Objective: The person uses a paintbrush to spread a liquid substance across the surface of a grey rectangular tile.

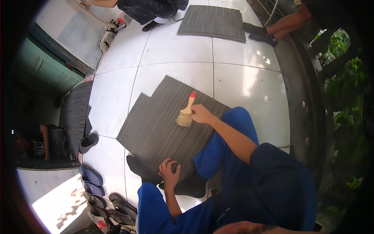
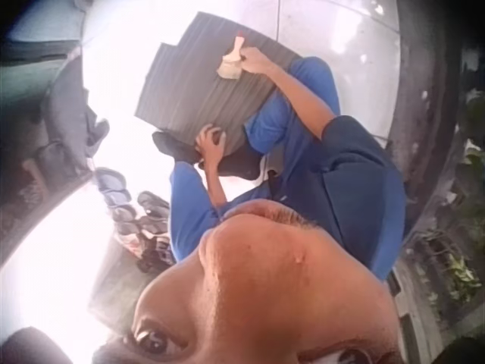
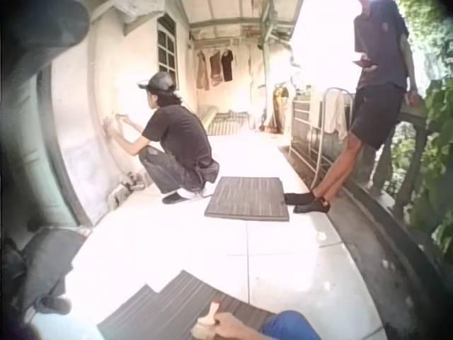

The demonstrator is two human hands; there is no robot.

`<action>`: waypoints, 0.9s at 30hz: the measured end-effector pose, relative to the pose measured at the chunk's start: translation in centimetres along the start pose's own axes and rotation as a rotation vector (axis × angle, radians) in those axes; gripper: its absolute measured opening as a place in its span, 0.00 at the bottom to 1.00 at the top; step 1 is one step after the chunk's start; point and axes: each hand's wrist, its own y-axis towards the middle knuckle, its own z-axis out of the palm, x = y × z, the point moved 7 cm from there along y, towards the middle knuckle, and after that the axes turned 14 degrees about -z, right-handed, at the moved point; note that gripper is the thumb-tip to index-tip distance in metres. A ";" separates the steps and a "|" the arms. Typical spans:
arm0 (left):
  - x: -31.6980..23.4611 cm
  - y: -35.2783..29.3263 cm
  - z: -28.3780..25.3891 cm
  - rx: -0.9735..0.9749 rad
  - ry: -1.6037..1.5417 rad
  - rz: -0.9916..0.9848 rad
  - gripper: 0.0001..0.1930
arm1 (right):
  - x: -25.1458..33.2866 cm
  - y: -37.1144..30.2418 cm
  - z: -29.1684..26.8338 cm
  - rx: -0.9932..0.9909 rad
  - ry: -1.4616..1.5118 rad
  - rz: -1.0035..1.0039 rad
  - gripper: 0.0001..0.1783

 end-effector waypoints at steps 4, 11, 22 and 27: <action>-0.5 0.0 0.1 0.010 -0.021 0.000 0.16 | -2.5 0.6 -5.4 -0.464 -0.133 -0.010 0.18; 0.2 0.0 -0.3 -0.010 -0.008 0.018 0.15 | -0.9 -0.4 -3.5 -0.485 0.005 -0.025 0.20; -0.2 0.0 0.0 -0.019 -0.020 0.029 0.15 | 2.2 -0.2 -1.3 -0.227 0.138 -0.229 0.14; 0.0 0.0 -0.1 -0.016 -0.014 0.009 0.15 | 1.5 0.0 -0.5 -0.081 0.077 -0.102 0.11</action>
